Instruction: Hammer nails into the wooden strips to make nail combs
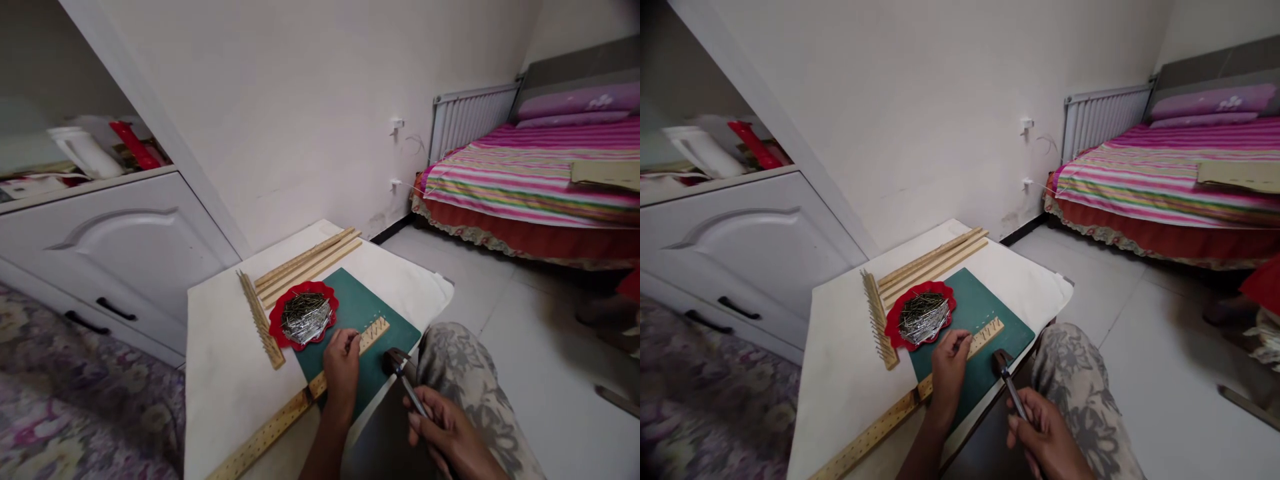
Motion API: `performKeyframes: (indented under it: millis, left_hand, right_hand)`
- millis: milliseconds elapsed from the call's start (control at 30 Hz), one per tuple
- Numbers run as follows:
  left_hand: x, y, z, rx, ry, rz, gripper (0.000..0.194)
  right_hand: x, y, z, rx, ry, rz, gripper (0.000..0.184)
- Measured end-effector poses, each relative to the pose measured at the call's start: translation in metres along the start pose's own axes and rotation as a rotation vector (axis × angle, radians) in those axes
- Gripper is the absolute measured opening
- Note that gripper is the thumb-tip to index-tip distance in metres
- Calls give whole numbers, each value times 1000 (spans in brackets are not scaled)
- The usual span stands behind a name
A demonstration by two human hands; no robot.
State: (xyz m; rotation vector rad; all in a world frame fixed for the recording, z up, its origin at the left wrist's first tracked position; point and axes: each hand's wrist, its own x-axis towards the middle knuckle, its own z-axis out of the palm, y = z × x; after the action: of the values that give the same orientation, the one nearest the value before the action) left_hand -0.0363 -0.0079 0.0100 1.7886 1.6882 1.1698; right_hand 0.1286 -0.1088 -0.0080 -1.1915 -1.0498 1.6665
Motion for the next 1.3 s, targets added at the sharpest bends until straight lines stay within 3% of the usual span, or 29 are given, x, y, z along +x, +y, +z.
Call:
performKeyframes:
  millis: [767,967,1133,1300]
  left_hand:
    - [4,-2,5,72,-17,43,21]
    - [4,-8,9,93,10,55,18]
    - [3,-6,9,93,9,44,18]
    - [2,-4,8,108,7,13,16]
  right_hand:
    - [-1,-4,-4,-31,-58,25,35]
    - [-2,-30,0,-67,-85,-29,33]
    - [13,-63,15,-112,-86,-75,29]
    - [31,-72,22,-188,-88,-117,20]
